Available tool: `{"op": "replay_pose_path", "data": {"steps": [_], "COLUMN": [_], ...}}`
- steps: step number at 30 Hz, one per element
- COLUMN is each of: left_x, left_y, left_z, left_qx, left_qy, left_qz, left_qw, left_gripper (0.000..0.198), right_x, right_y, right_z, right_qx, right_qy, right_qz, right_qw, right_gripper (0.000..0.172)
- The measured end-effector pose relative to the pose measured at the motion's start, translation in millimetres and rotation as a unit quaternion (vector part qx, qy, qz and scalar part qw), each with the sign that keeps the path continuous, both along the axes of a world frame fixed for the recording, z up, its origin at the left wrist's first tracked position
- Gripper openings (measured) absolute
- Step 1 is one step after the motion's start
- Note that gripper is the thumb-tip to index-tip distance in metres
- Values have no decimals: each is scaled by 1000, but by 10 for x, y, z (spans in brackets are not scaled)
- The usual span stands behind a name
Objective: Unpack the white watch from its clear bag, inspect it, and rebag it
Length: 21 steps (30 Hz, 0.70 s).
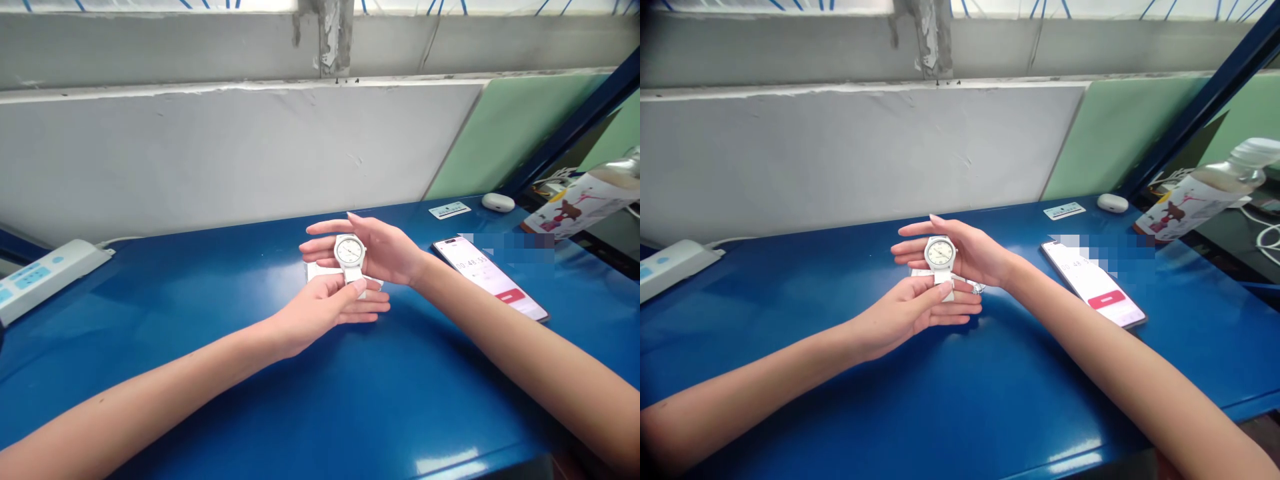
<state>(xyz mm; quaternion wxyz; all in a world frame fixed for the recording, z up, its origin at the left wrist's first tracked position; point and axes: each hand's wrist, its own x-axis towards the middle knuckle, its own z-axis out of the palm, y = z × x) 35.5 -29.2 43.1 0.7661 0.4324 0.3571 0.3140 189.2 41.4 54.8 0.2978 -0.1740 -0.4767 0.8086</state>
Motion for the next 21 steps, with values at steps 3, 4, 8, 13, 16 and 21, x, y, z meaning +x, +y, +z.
{"op": "replay_pose_path", "data": {"steps": [3,4,8,13,16,21], "left_x": [-7,-11,-25,-33,-29,-24], "left_y": [-7,-6,8,26,38,49], "left_z": [-6,-7,-4,-21,-34,-40], "left_qx": [-35,-43,-60,-64,-64,-67], "left_qy": [1,0,-10,-19,-21,-29], "left_qz": [-19,-23,-25,-14,-5,-8], "left_qw": [999,999,998,998,998,997], "left_gripper": [34,33,31,29,29,30], "right_x": [27,36,63,73,75,90], "right_y": [-1,0,6,-1,7,22], "right_z": [51,61,75,86,79,66], "right_qx": [-35,-36,-21,17,30,52], "right_qy": [1,2,6,-17,-25,-3], "right_qz": [34,37,44,33,16,15], "right_qw": [999,999,999,999,999,999], "right_gripper": [58,62,70,70,70,65]}}
